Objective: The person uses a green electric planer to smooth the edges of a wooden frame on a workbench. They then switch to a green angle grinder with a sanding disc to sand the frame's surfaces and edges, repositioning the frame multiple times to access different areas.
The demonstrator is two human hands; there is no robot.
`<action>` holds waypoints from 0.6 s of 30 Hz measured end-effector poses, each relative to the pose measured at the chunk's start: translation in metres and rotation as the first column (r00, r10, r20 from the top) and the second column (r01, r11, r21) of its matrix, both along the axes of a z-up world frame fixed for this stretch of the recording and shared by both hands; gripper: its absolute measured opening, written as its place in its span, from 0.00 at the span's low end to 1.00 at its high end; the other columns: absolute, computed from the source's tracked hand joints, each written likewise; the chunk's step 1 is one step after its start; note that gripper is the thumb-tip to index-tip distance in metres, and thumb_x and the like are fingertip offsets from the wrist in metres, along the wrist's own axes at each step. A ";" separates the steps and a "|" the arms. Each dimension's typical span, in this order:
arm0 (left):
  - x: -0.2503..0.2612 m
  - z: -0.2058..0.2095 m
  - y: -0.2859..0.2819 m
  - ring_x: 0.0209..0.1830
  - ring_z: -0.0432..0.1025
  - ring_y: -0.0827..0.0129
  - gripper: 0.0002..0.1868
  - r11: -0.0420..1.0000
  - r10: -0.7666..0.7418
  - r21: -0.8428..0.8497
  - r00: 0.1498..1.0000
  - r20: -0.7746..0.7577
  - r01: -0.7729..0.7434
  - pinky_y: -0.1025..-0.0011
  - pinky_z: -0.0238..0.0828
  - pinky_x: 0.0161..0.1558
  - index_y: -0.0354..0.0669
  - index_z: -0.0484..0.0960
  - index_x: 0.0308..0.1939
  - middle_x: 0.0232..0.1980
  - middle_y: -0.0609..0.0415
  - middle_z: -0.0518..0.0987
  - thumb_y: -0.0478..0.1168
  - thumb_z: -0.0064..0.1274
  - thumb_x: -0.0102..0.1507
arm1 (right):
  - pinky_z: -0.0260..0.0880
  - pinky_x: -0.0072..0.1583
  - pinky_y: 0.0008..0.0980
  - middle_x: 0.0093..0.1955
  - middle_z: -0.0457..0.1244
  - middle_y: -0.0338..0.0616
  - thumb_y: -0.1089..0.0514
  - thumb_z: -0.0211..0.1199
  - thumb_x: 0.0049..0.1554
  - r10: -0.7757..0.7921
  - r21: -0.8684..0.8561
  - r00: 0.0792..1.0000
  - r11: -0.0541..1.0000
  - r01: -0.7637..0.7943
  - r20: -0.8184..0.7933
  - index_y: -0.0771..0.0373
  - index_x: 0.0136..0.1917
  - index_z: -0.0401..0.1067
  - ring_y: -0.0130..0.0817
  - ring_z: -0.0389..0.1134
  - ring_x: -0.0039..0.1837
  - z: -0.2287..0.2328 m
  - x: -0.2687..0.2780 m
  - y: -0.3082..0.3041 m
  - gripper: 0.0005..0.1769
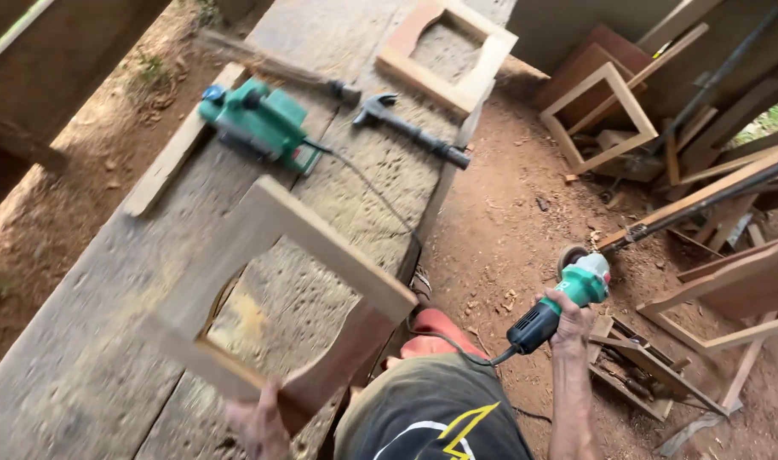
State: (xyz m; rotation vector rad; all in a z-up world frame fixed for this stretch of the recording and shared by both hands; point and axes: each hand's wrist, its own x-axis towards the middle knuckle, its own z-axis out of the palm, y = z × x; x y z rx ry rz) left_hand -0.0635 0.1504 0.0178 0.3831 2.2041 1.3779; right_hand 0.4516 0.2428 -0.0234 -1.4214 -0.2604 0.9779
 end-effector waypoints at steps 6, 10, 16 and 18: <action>0.125 -0.016 0.260 0.29 0.73 0.67 0.29 0.909 -0.372 0.235 0.924 0.082 0.345 0.67 0.73 0.30 0.27 0.73 0.43 0.35 0.50 0.79 0.42 0.70 0.48 | 0.77 0.42 0.38 0.39 0.67 0.52 0.62 0.70 0.46 -0.060 -0.021 0.998 0.998 0.059 -0.025 0.72 0.50 0.69 0.41 0.71 0.37 -0.044 0.054 0.035 0.20; 0.234 -0.068 0.490 0.34 0.75 0.62 0.34 0.920 -0.369 0.149 0.929 0.022 0.362 0.65 0.76 0.36 0.30 0.71 0.44 0.37 0.49 0.79 0.46 0.71 0.45 | 0.74 0.43 0.39 0.39 0.67 0.51 0.60 0.70 0.48 -0.072 -0.013 0.992 0.997 0.071 -0.104 0.73 0.51 0.69 0.42 0.71 0.38 -0.046 0.086 0.087 0.21; 0.361 -0.133 0.692 0.45 0.78 0.43 0.43 0.937 -0.276 -0.266 0.946 -0.171 0.226 0.53 0.76 0.51 0.27 0.67 0.54 0.45 0.33 0.80 0.48 0.70 0.45 | 0.75 0.46 0.43 0.42 0.66 0.55 0.63 0.70 0.47 -0.109 -0.108 0.986 0.990 0.096 -0.130 0.72 0.58 0.67 0.45 0.71 0.39 -0.060 0.129 0.083 0.26; 0.371 -0.149 0.718 0.47 0.77 0.42 0.43 0.939 -0.265 -0.271 0.946 -0.185 0.210 0.52 0.75 0.52 0.26 0.65 0.56 0.47 0.31 0.79 0.48 0.69 0.46 | 0.75 0.47 0.45 0.41 0.66 0.57 0.64 0.69 0.47 -0.113 -0.167 0.983 0.982 0.088 -0.146 0.73 0.58 0.66 0.47 0.72 0.40 -0.076 0.148 0.078 0.27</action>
